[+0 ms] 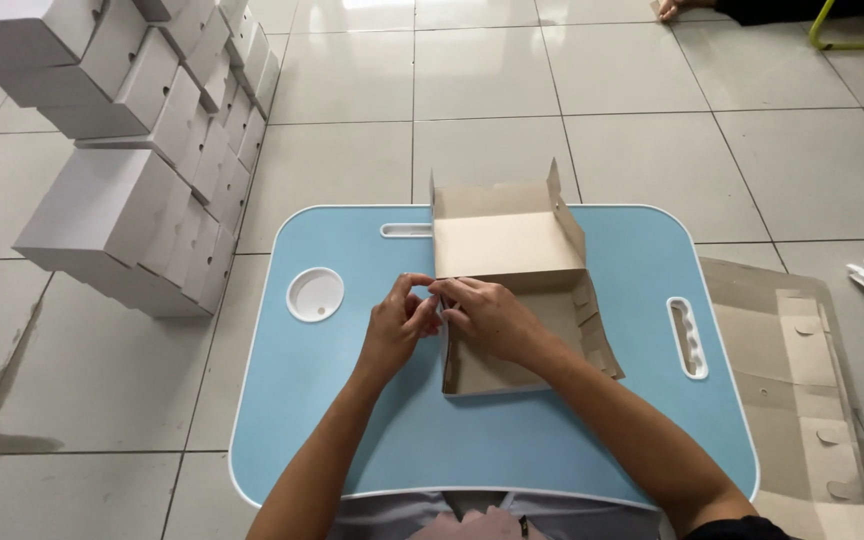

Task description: A person sits on the floor and uses a small portable table to fold and assemble a cardboard box and its insert.

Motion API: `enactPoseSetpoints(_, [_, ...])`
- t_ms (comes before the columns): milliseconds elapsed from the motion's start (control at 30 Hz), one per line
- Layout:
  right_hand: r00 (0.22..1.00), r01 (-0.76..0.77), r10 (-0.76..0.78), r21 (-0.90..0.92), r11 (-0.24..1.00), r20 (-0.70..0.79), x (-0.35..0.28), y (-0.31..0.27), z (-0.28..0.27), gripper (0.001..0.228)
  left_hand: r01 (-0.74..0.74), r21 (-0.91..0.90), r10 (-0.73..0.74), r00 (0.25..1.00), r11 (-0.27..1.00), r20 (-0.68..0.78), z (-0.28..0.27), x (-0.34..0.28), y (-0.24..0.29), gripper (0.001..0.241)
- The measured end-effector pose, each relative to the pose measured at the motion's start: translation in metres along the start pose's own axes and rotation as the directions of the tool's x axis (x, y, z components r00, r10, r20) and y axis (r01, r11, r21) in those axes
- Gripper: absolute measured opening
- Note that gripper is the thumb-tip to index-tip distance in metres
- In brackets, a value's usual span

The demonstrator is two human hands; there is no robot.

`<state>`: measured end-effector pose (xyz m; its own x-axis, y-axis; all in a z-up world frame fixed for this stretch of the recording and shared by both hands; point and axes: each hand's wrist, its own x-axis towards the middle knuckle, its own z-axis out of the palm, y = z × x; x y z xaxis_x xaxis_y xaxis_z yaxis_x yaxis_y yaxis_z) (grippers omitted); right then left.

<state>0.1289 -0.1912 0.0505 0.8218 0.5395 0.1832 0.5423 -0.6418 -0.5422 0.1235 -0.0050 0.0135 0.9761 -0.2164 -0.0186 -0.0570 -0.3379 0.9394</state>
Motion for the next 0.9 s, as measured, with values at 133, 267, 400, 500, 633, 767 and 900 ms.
enactPoseSetpoints(133, [1.000, 0.008, -0.005, 0.091, 0.996, -0.028, 0.003, 0.006, 0.005, 0.035, -0.021, 0.029, 0.022, 0.999, 0.999, -0.026, 0.004, 0.004, -0.004, 0.044])
enactPoseSetpoints(267, [0.999, 0.033, -0.031, 0.084, 0.996, -0.028, 0.002, 0.014, 0.009, 0.039, 0.032, -0.068, -0.031, 0.999, 0.997, 0.025, 0.004, 0.011, -0.019, 0.045])
enactPoseSetpoints(400, [0.998, 0.056, -0.053, 0.111, 0.992, -0.033, 0.002, 0.016, 0.009, 0.036, 0.066, -0.131, -0.059, 0.996, 0.989, 0.062, 0.006, 0.015, -0.032, 0.037])
enactPoseSetpoints(500, [0.998, 0.065, -0.062, 0.130, 0.989, -0.033, -0.001, 0.017, 0.011, 0.034, 0.074, -0.121, -0.066, 0.996, 0.990, 0.063, 0.005, 0.015, -0.036, 0.036])
enactPoseSetpoints(633, [0.998, 0.065, -0.066, 0.110, 0.992, 0.007, -0.001, 0.018, 0.010, 0.035, 0.045, -0.076, -0.043, 0.999, 0.996, 0.026, 0.001, 0.009, -0.022, 0.035])
enactPoseSetpoints(767, [0.997, 0.075, -0.076, 0.066, 0.995, 0.012, -0.004, 0.014, 0.005, 0.037, 0.052, -0.137, -0.056, 0.998, 0.989, -0.021, -0.001, 0.006, -0.018, 0.032])
enactPoseSetpoints(900, [0.997, 0.076, -0.076, -0.033, 0.997, 0.018, -0.006, 0.007, -0.005, 0.035, 0.036, -0.227, -0.054, 0.996, 0.973, -0.072, -0.001, 0.002, -0.008, 0.036])
